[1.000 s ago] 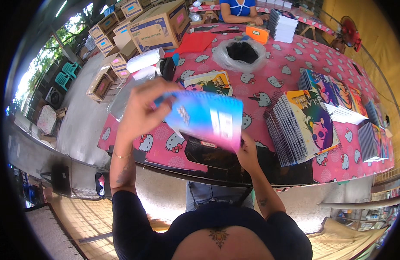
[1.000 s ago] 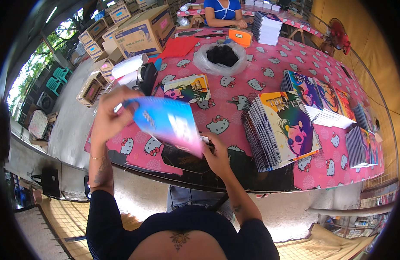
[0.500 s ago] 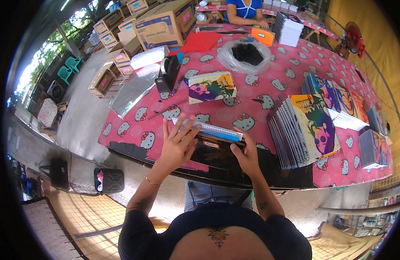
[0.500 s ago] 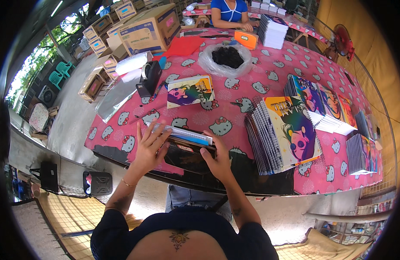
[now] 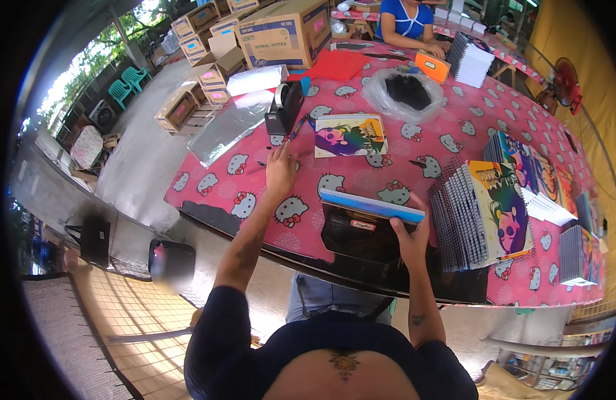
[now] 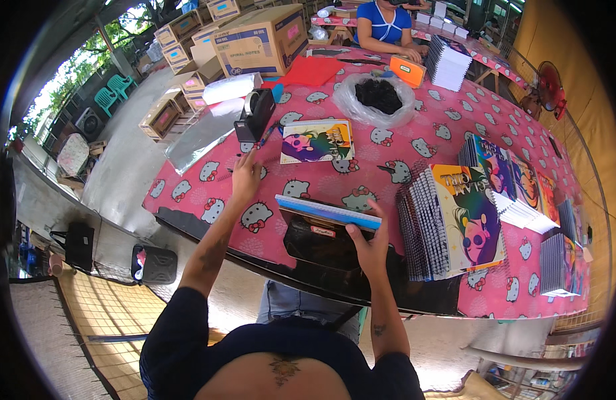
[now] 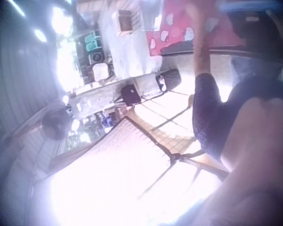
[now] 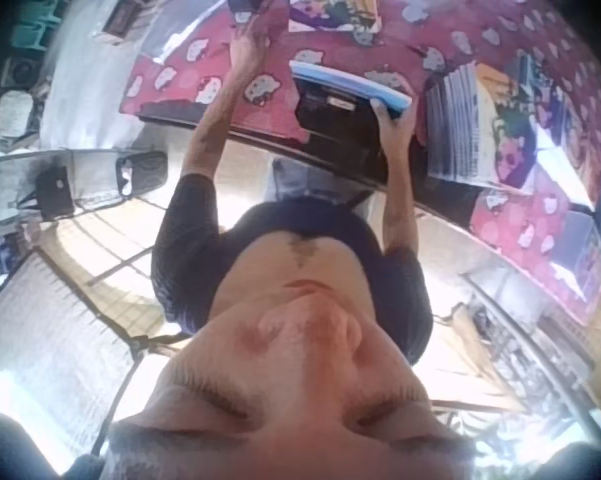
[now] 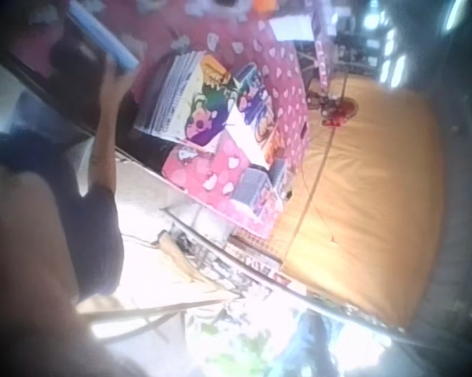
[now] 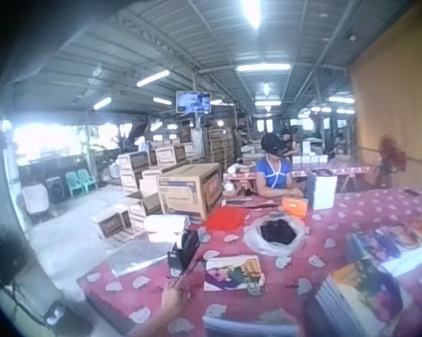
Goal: The person picks up spiral notebooks one by one, turns each over to see both sides, and places them into organized stacks on a table.
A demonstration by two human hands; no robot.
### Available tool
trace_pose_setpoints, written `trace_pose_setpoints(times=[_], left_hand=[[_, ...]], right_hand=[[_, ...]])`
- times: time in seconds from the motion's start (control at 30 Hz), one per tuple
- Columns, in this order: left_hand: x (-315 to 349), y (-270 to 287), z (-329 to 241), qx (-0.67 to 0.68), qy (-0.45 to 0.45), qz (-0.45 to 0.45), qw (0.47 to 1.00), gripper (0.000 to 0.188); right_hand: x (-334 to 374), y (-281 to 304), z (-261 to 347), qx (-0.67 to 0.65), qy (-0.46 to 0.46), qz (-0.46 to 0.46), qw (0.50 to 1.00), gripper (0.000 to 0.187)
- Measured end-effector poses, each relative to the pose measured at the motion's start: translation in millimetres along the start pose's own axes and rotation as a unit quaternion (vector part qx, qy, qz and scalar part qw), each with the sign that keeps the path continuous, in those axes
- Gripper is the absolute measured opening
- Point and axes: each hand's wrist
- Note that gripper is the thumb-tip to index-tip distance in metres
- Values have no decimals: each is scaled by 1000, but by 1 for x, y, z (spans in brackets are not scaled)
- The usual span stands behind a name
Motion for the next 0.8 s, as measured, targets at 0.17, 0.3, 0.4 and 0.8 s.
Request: trace_pose_setpoints(times=[0.17, 0.3, 0.4, 0.8], left_hand=[[-7, -25, 1, 33, 4, 81, 996, 37], [7, 62, -86, 175, 34, 86, 980, 26], [24, 107, -122, 269, 58, 112, 955, 21], [37, 121, -125, 353, 105, 115, 923, 20]], right_hand=[[-9, -23, 67, 324, 292, -53, 898, 57], [-22, -72, 88, 387, 362, 137, 837, 41], [-37, -99, 67, 399, 319, 154, 846, 28], [-50, -107, 70, 344, 260, 153, 889, 19]])
Point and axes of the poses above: each hand's wrist, its own x-axis away from the middle knuckle, its own y-axis out of the back of the hand, z = x × y, and after that the axes turned 5 degrees about y, right-handed
